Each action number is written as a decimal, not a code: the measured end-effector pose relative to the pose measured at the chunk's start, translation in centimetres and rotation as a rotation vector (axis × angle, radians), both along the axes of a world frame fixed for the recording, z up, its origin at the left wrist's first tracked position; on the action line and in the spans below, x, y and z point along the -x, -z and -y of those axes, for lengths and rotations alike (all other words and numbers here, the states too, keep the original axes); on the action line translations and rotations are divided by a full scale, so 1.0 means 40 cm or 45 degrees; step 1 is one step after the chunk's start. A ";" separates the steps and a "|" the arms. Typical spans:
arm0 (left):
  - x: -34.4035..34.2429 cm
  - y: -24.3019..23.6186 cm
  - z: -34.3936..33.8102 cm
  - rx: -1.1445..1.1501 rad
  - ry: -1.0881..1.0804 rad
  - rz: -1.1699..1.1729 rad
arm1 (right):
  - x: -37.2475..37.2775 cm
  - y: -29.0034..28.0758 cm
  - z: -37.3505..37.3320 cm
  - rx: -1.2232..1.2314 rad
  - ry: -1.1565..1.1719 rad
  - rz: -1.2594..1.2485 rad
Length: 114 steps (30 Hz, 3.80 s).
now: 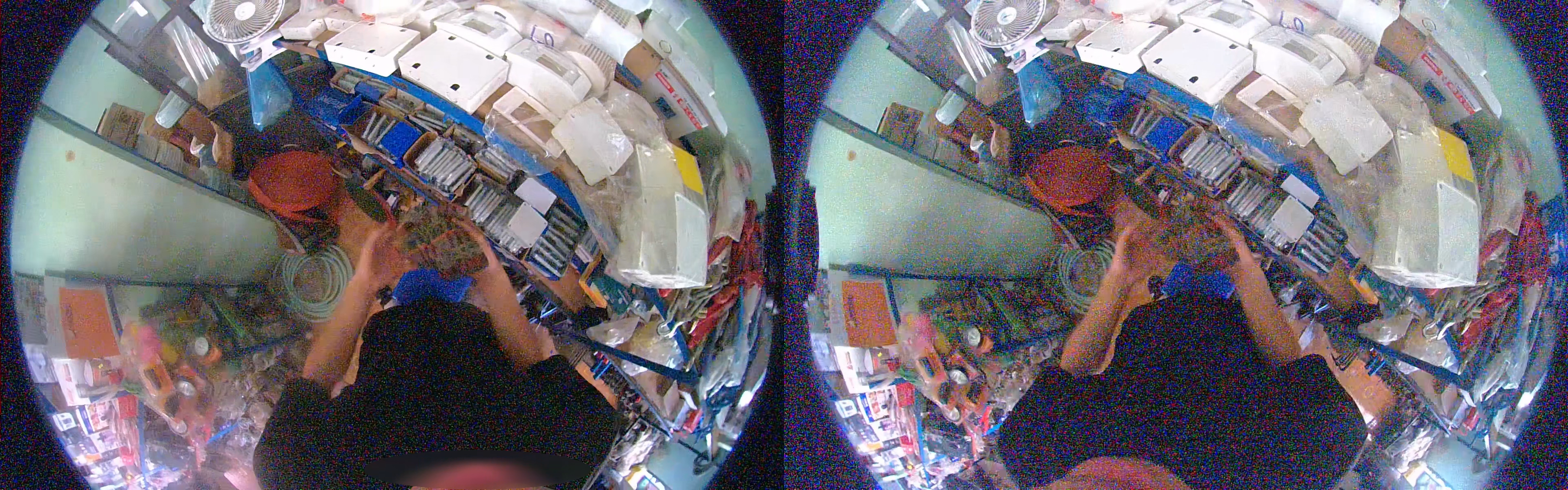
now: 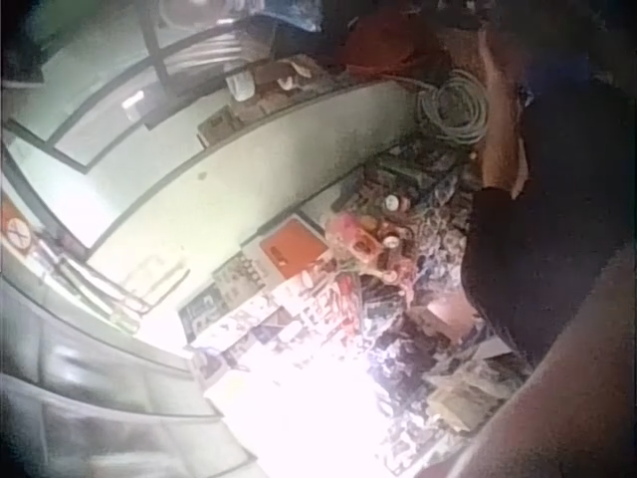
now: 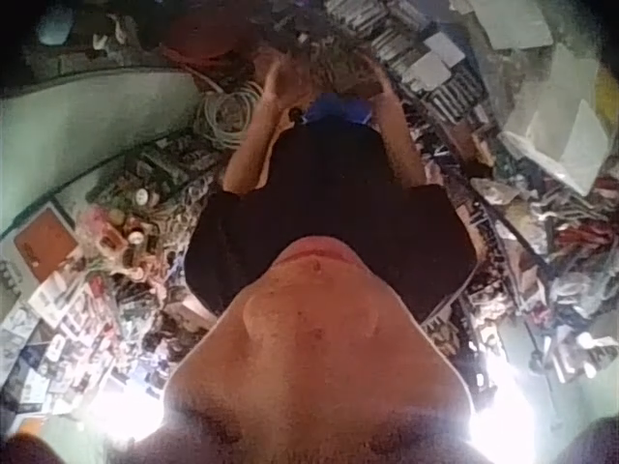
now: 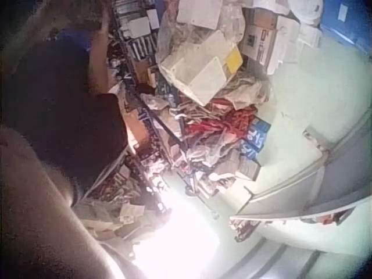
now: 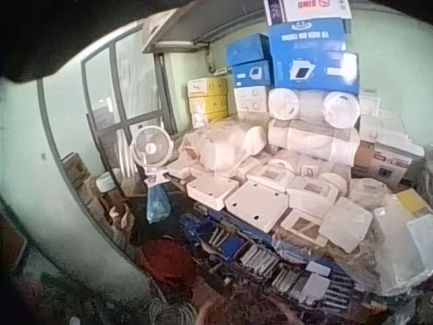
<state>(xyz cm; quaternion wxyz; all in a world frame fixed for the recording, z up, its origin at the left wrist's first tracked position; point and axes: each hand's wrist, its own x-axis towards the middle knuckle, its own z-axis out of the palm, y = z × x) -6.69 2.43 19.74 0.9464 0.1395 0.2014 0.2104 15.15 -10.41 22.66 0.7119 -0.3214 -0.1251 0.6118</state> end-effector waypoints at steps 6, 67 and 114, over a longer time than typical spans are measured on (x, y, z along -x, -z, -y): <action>-0.088 -0.014 0.012 -0.461 0.008 -0.398 | -0.044 -0.052 0.002 0.360 -0.083 0.637; -0.330 -0.663 -0.477 -1.095 -0.580 -0.615 | -0.088 0.145 0.231 0.220 0.459 -0.269; -0.156 -0.450 0.073 -0.594 0.124 -0.219 | -0.025 -0.289 -0.033 -0.591 0.350 0.751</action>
